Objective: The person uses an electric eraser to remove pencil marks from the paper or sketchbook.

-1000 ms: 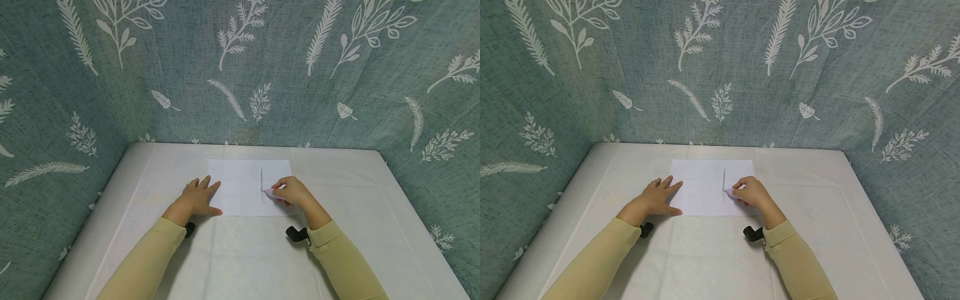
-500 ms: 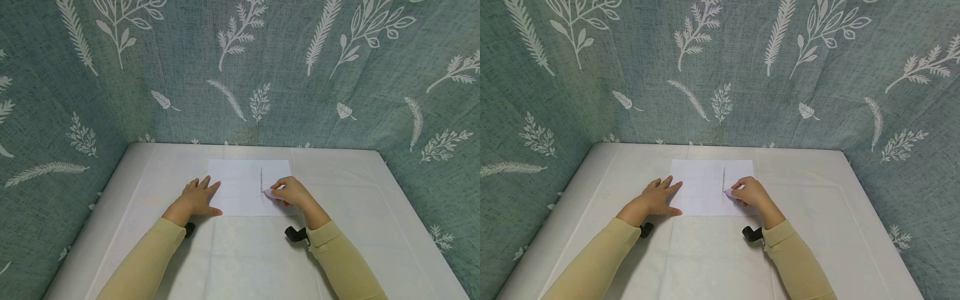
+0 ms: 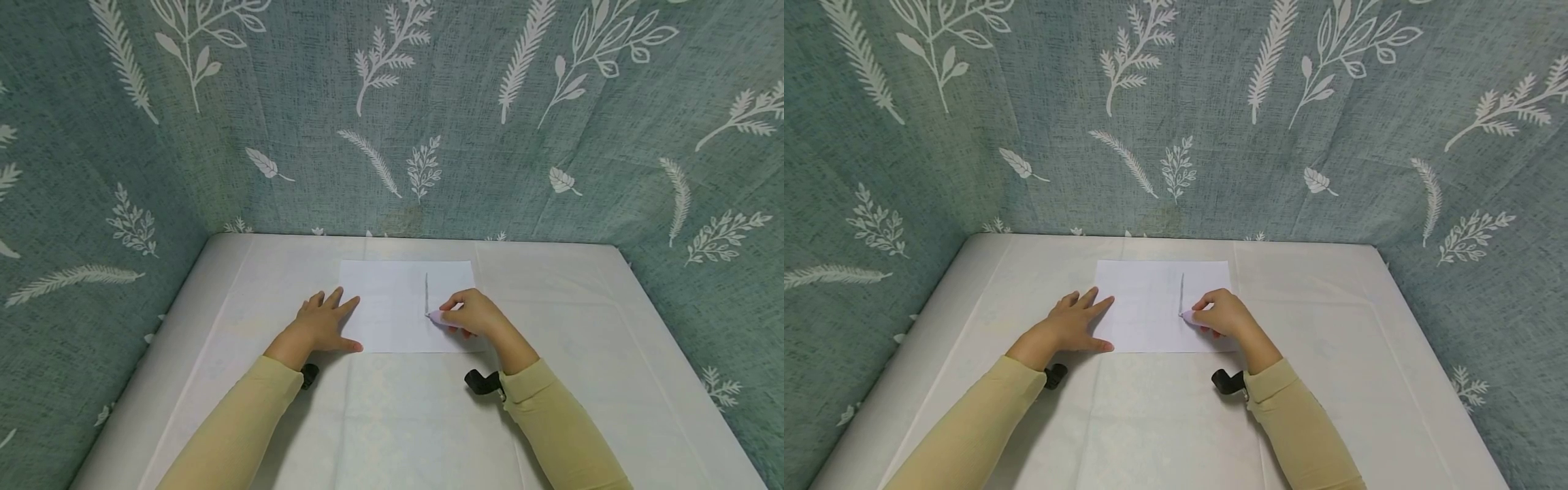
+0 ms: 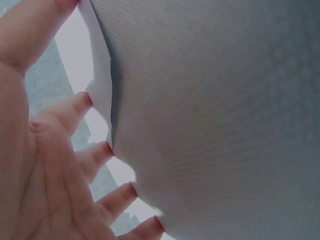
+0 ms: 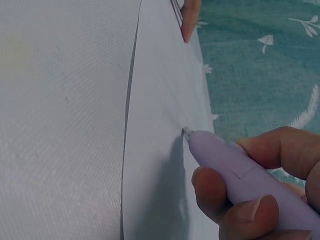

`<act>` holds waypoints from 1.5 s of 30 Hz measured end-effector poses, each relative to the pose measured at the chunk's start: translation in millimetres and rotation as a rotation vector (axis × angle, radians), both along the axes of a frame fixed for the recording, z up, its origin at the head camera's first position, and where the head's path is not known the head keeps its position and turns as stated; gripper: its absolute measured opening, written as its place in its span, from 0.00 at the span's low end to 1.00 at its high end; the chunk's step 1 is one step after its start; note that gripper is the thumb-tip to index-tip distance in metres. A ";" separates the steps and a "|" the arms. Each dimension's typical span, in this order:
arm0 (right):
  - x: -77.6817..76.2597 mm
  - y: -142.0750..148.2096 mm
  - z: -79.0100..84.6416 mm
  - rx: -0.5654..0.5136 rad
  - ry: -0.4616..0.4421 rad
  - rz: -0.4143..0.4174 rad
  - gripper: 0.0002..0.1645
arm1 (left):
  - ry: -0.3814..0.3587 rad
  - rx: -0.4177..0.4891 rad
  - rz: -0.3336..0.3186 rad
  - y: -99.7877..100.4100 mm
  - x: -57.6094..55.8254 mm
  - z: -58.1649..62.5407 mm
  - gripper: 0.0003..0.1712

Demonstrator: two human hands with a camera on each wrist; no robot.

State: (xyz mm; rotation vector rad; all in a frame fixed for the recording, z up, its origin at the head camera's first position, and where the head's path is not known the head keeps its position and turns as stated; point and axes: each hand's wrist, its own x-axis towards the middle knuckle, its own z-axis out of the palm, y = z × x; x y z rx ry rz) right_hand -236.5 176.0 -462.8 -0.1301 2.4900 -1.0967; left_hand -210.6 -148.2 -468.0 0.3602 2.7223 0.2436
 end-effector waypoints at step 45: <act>-1.0 -1.6 2.3 0.005 -0.007 -0.023 0.14 | 0.000 -0.007 0.009 -0.4 -2.4 -3.2 0.62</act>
